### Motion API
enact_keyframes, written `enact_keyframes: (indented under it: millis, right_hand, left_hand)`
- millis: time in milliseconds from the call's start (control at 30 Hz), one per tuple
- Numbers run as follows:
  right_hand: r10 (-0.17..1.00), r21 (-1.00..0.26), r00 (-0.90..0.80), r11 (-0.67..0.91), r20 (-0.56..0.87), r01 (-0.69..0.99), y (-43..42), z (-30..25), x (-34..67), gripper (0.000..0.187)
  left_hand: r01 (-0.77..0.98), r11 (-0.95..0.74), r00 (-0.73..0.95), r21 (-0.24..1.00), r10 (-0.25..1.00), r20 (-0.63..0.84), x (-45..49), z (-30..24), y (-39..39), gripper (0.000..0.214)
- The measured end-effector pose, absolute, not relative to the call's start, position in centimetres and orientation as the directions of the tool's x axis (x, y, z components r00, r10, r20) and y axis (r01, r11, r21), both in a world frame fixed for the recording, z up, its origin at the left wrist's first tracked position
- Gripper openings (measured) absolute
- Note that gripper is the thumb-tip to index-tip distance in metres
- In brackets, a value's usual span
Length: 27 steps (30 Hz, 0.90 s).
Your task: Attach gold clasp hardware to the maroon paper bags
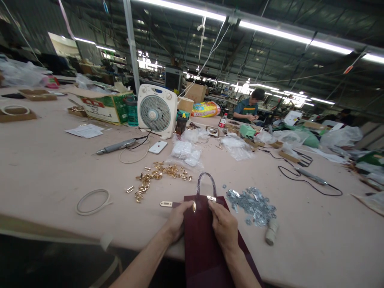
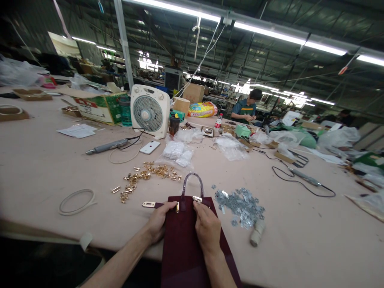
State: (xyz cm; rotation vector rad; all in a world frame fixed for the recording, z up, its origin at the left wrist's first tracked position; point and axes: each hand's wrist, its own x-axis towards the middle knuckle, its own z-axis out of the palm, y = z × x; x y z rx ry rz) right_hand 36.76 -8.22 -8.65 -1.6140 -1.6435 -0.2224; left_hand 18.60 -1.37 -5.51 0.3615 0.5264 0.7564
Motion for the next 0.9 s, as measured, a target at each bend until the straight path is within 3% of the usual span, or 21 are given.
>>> enact_keyframes:
  millis: [233, 433, 600, 900]
  right_hand:
    - [0.772, -0.324, 0.045, 0.213, 0.634, 0.922, -8.3, -8.6, 37.0, 0.042]
    - [0.763, -0.337, 0.084, 0.181, 0.641, 0.924, -8.2, -8.4, 36.3, 0.045]
    - [0.806, -0.35, 0.014, 0.241, 0.592, 0.905, -8.9, -8.7, 36.3, 0.059]
    - [0.866, -0.327, 0.013, 0.174, 0.5, 0.929, -10.5, -10.2, 35.9, 0.079]
  left_hand:
    - [-0.558, 0.67, 0.599, 0.489, 0.733, -0.322, 18.5, -5.7, -1.3, 0.022]
    - [-0.57, 0.652, 0.58, 0.5, 0.75, -0.318, 18.5, -6.0, -1.1, 0.016]
    - [-0.592, 0.622, 0.539, 0.512, 0.778, -0.323, 18.5, -5.9, -1.0, 0.01]
    - [-0.576, 0.607, 0.57, 0.548, 0.778, -0.262, 18.4, -5.1, -1.0, 0.009]
